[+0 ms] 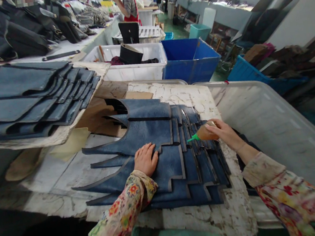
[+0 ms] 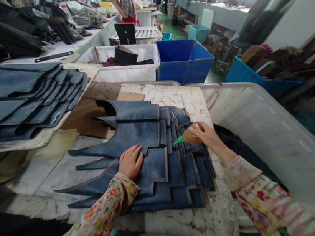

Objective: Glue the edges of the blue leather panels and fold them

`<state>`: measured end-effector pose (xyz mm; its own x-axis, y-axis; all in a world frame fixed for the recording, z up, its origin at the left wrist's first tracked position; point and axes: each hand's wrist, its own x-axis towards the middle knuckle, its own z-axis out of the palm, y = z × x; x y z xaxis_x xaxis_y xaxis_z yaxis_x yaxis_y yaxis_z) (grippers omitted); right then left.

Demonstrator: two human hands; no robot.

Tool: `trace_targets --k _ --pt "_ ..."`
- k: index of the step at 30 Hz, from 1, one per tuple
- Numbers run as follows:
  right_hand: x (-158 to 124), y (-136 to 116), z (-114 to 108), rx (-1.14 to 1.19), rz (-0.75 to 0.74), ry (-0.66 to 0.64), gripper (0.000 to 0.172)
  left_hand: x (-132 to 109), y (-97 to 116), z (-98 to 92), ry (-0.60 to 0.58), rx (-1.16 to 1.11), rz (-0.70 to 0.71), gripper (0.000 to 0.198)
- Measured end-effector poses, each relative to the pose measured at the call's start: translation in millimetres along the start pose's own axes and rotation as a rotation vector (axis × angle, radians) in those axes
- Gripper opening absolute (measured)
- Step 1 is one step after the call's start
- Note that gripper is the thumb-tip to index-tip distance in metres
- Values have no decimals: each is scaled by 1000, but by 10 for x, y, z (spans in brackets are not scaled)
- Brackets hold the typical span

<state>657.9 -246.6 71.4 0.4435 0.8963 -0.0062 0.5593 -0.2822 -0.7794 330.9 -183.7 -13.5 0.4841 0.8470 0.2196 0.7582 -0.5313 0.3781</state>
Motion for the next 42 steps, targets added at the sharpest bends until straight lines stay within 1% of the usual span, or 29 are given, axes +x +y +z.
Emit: trace_targets --k 2,3,7,12,15,19,22,24,26,29,31,38,40,42 --pt "0 -1 15 -20 -28 60 49 0 6 -3 2 0 -4 36" --pt "-8 4 17 -25 -39 64 49 0 7 -2 3 1 -6 36" --pt "-101 54 -14 -1 -27 -16 47 -3 2 10 14 4 -2 36" --pt "-211 83 -44 64 -43 18 47 -6 -12 32 16 10 1 36" --pt "-255 65 -26 68 -60 13 47 -5 -11 33 16 16 -1 36" --pt "-392 23 -39 71 -12 -35 47 -5 -1 25 27 16 3 36" --pt "-539 -11 -82 78 55 -137 46 -6 2 28 32 17 9 36" --pt "-615 -27 -101 87 65 -203 44 -6 2 33 36 19 11 35" --pt "-654 -35 -104 107 68 -203 45 -5 3 38 39 22 13 35" --pt "-678 -40 -97 102 73 -124 49 -3 7 37 34 28 12 35" --pt "-715 -39 -104 67 48 -112 49 -3 10 34 28 30 7 35" --pt "-1061 33 -190 10 4 -284 46 -11 9 42 33 23 7 35" --pt "-1127 59 -194 21 -9 -293 45 -10 8 45 36 21 10 35" --pt "-1160 78 -188 29 -27 -263 45 -7 8 45 37 19 8 35"
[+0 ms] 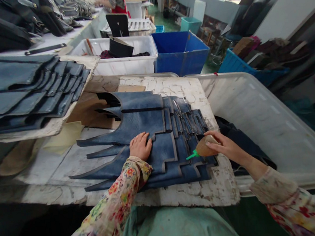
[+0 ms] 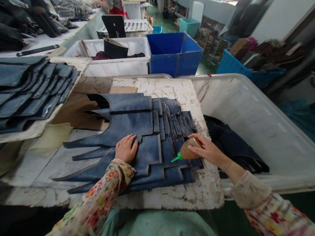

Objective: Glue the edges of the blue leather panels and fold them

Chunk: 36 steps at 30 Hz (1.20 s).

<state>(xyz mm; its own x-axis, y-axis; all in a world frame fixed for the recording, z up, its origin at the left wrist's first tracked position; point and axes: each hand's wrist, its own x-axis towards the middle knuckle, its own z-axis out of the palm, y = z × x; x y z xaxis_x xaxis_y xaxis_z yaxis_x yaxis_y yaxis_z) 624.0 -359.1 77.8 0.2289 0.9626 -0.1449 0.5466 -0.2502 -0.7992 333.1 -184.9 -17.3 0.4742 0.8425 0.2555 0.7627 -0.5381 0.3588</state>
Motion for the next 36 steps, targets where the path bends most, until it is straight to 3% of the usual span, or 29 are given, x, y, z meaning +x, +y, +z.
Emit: trace_targets --k 8,12,16,19,31,36 --pt "-129 63 32 25 -37 -37 44 2 20 -21 -1 -1 -8 35" --pt "-109 114 19 21 -47 30 44 3 17 -15 -8 0 -7 35" --pt "69 107 42 29 -83 218 47 0 3 -9 -7 1 -6 35" --pt "222 45 81 10 -130 289 47 -2 -4 -10 -4 2 -1 35" --pt "547 -5 182 -77 -186 293 49 -1 -10 -29 -18 -13 -3 35" --pt "811 -20 186 -89 -206 347 50 -1 -2 -39 -27 -17 -13 36"
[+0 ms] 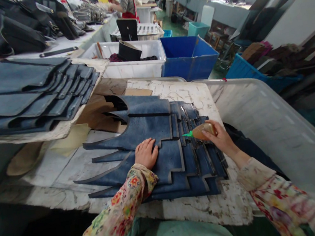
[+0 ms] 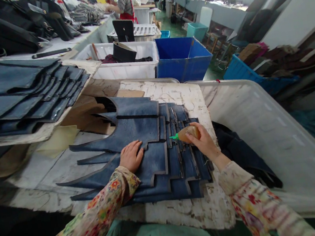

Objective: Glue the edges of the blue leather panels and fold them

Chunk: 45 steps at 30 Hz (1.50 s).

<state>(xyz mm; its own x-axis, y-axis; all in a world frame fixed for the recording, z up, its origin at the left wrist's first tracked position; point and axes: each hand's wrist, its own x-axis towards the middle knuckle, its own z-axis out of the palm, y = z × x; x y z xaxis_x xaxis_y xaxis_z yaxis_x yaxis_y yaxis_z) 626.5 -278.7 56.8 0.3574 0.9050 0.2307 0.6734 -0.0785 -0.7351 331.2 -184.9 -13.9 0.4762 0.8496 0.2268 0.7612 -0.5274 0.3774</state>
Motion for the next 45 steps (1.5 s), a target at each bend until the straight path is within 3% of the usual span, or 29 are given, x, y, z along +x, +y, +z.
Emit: trace_targets --k 7,15,26,33,45 --pt "364 56 112 -20 -25 84 52 2 -8 -4 0 -16 11 35" --pt "297 150 -7 4 0 -56 50 1 -11 -11 -12 -15 9 34" --pt "556 148 110 -60 -124 92 51 3 -15 -16 -11 -11 7 35" --pt "577 117 109 -67 -117 88 51 5 -18 -20 -19 -16 10 35" --pt "1003 137 213 -12 -64 183 52 11 -23 -32 -24 -12 13 35"
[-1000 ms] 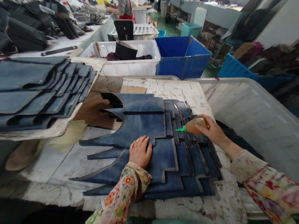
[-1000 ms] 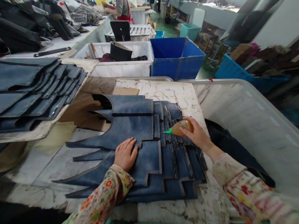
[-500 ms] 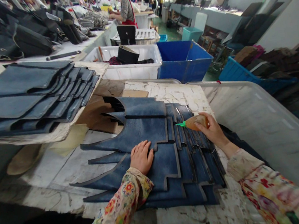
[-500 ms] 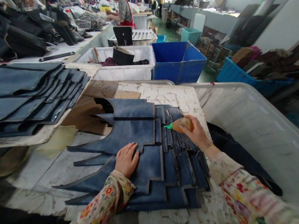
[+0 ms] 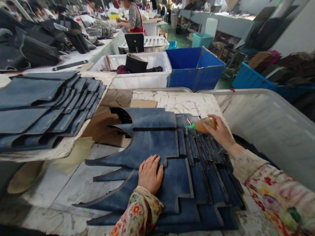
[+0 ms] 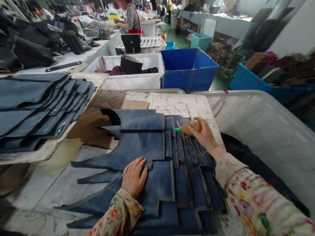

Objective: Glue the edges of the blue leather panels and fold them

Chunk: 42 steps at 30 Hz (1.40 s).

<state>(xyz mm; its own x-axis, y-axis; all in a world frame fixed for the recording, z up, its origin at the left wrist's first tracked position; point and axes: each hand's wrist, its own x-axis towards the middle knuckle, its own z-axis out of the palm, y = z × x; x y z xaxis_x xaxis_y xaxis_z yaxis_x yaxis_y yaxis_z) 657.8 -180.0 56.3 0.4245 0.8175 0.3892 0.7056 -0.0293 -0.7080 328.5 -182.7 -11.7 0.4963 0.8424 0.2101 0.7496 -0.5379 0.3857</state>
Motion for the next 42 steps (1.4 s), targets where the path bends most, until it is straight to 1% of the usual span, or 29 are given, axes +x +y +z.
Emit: trace_targets --k 6,10,15,19,23,27,33,35,38,42 --pt "221 34 80 17 87 28 59 -1 -5 1 -2 10 4 34" --pt "380 37 134 -4 136 21 62 4 -11 0 9 15 11 34" --pt "602 122 239 -24 189 9 64 5 -13 0 10 24 24 34" --pt "756 155 328 -22 211 11 62 -2 -20 5 10 37 27 34" --pt "853 124 373 -50 269 9 59 -2 -31 9 9 43 35 34" --pt "862 87 318 -61 299 -38 58 6 -34 12 12 44 43 34" --pt "702 25 60 49 393 -183 54 2 -38 20 49 47 65 33" --pt "646 12 0 78 398 -219 54 4 -40 27 50 45 68 33" --pt "615 12 0 51 362 -190 52 9 -44 37 45 42 65 33" --pt "689 43 142 -1 292 -82 57 -1 -56 43 35 52 64 33"
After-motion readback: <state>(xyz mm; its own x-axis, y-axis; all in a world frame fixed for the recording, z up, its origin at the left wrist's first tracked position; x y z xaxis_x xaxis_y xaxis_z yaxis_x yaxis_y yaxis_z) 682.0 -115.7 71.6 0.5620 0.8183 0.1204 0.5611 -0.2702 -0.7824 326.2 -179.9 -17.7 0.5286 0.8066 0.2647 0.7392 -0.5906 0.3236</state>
